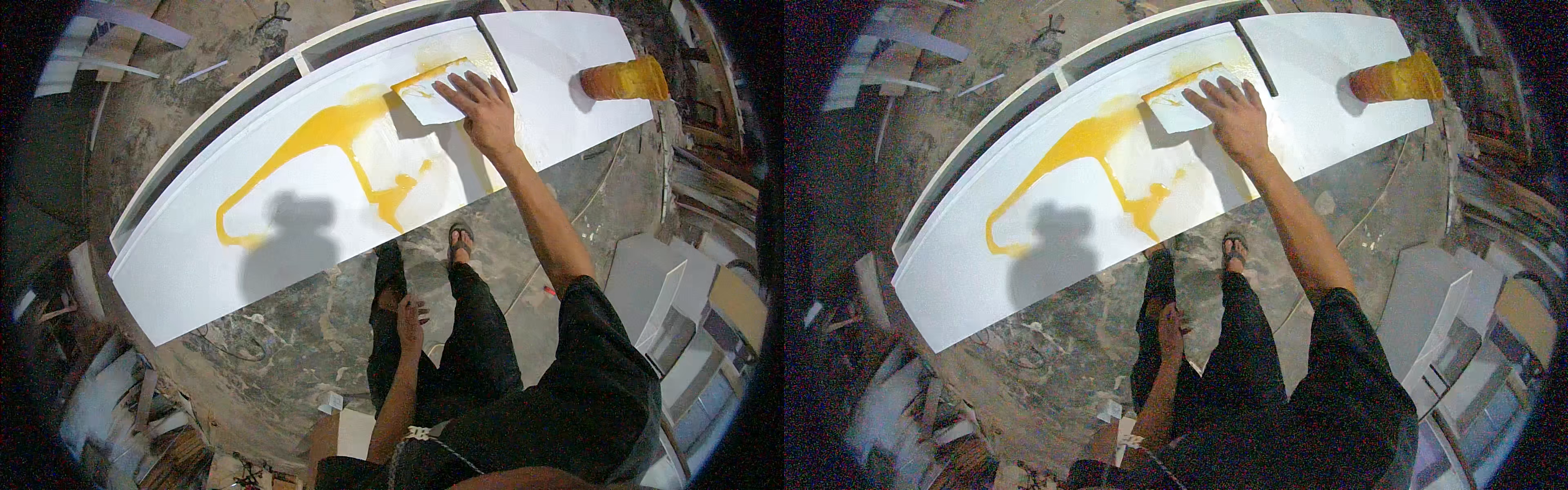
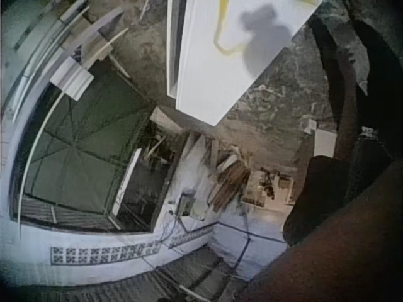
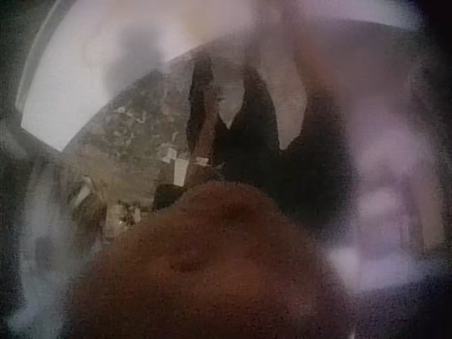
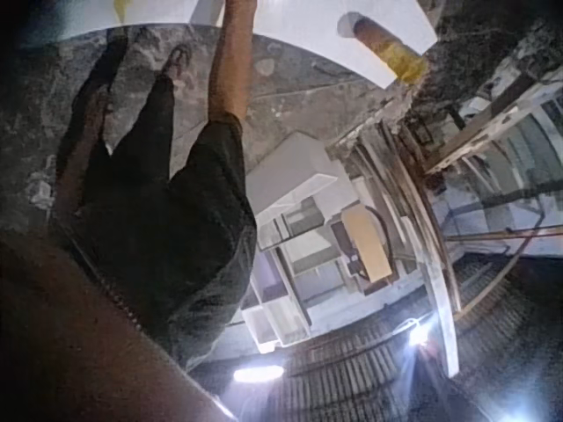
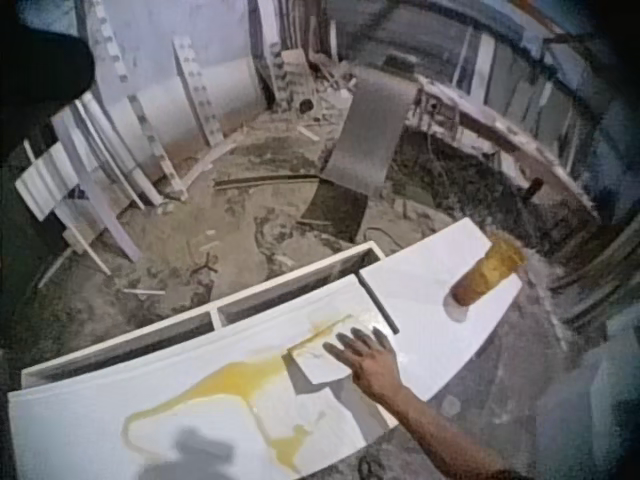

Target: The person applies a yellow liquid finish to a long white cabinet door using a small rectangular pad. They spread the finish evenly across the surface with repeated strokes, then set the pad and container aside and walk through the workshop.

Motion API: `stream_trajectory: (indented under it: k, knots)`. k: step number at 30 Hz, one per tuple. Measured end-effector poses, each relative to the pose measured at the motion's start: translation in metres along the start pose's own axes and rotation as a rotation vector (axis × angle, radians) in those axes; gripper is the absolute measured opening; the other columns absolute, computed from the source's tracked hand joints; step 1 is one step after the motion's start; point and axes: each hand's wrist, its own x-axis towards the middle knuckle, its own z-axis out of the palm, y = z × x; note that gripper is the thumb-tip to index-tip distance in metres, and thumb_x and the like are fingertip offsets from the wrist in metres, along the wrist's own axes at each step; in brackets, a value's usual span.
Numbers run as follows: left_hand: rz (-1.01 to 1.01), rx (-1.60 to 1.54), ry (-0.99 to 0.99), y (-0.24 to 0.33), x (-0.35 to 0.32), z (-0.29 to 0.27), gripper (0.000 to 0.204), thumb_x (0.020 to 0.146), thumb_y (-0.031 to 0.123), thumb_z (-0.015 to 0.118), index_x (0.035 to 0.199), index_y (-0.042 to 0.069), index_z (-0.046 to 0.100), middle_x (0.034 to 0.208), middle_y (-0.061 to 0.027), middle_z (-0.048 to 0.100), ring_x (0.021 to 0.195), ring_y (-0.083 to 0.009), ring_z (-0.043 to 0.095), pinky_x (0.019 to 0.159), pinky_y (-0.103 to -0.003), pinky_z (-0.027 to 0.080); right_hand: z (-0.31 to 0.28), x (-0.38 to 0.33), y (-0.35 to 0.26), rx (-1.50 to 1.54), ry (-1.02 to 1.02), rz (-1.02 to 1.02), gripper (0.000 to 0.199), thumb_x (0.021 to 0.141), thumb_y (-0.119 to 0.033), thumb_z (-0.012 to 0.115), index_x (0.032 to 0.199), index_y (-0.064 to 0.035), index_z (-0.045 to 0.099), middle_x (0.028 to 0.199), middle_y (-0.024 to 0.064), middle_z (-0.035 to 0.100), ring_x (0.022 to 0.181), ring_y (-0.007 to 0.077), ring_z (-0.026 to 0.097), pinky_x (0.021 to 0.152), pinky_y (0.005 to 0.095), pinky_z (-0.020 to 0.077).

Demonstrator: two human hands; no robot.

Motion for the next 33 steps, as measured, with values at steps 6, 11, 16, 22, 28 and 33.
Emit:
stream_trajectory:
  k: [6, 11, 16, 22, 28, 33]
  knots:
    - [-0.117, -0.101, 0.026, 0.023, 0.007, -0.019, 0.066, 0.095, 0.052, 0.056, 0.142, 0.009, 0.040, 0.115, -0.0135, 0.060, 0.096, -0.0240, 0.064, 0.080, -0.039, 0.055, 0.015, 0.029, -0.001, -0.031, -0.010, 0.020, 0.080, 0.074, 0.006, 0.057, 0.140, -0.0379, 0.051, 0.139, -0.0025, 0.057, 0.128, 0.0248, 0.051, 0.112, 0.0486, 0.0355]
    - [-0.118, -0.163, 0.007, 0.031, 0.008, -0.029, 0.067, 0.096, 0.053, 0.055, 0.142, 0.007, 0.039, 0.115, -0.0147, 0.060, 0.098, -0.0259, 0.064, 0.080, -0.041, 0.057, 0.027, 0.048, -0.002, -0.092, 0.010, 0.054, 0.077, 0.077, 0.004, 0.059, 0.140, -0.0390, 0.050, 0.139, -0.0038, 0.056, 0.129, 0.0234, 0.051, 0.112, 0.0478, 0.0352]
    - [-0.132, -0.167, 0.003, 0.026, 0.011, -0.026, 0.068, 0.096, 0.056, 0.052, 0.142, 0.008, 0.038, 0.114, -0.0148, 0.060, 0.097, -0.0262, 0.065, 0.080, -0.041, 0.057, 0.034, 0.048, 0.000, -0.052, -0.018, 0.045, 0.068, 0.081, -0.001, 0.056, 0.139, -0.0376, 0.052, 0.139, -0.0022, 0.056, 0.130, 0.0247, 0.050, 0.113, 0.0500, 0.0315]
    - [-0.123, -0.216, -0.020, 0.015, 0.011, -0.023, 0.067, 0.096, 0.056, 0.052, 0.141, 0.009, 0.039, 0.113, -0.0145, 0.060, 0.095, -0.0255, 0.064, 0.079, -0.040, 0.057, 0.012, 0.003, -0.009, -0.012, -0.110, 0.067, 0.066, 0.081, -0.001, 0.054, 0.137, -0.0354, 0.053, 0.139, -0.0011, 0.055, 0.131, 0.0253, 0.048, 0.114, 0.0518, 0.0281]
    - [-0.141, -0.205, 0.021, 0.018, 0.010, -0.019, 0.065, 0.096, 0.055, 0.052, 0.140, 0.008, 0.039, 0.112, -0.0140, 0.060, 0.094, -0.0255, 0.064, 0.079, -0.041, 0.057, -0.016, -0.026, -0.022, 0.008, -0.187, -0.111, 0.072, 0.077, 0.001, 0.056, 0.139, -0.0360, 0.052, 0.140, -0.0023, 0.055, 0.130, 0.0232, 0.049, 0.115, 0.0517, 0.0262]
    - [-0.105, -0.227, 0.003, 0.009, 0.009, -0.018, 0.063, 0.098, 0.053, 0.052, 0.140, 0.008, 0.039, 0.113, -0.0140, 0.061, 0.094, -0.0254, 0.065, 0.078, -0.039, 0.057, 0.009, 0.030, -0.001, -0.054, -0.050, -0.023, 0.072, 0.078, 0.000, 0.058, 0.139, -0.0368, 0.051, 0.139, -0.0025, 0.056, 0.129, 0.0225, 0.050, 0.114, 0.0517, 0.0268]
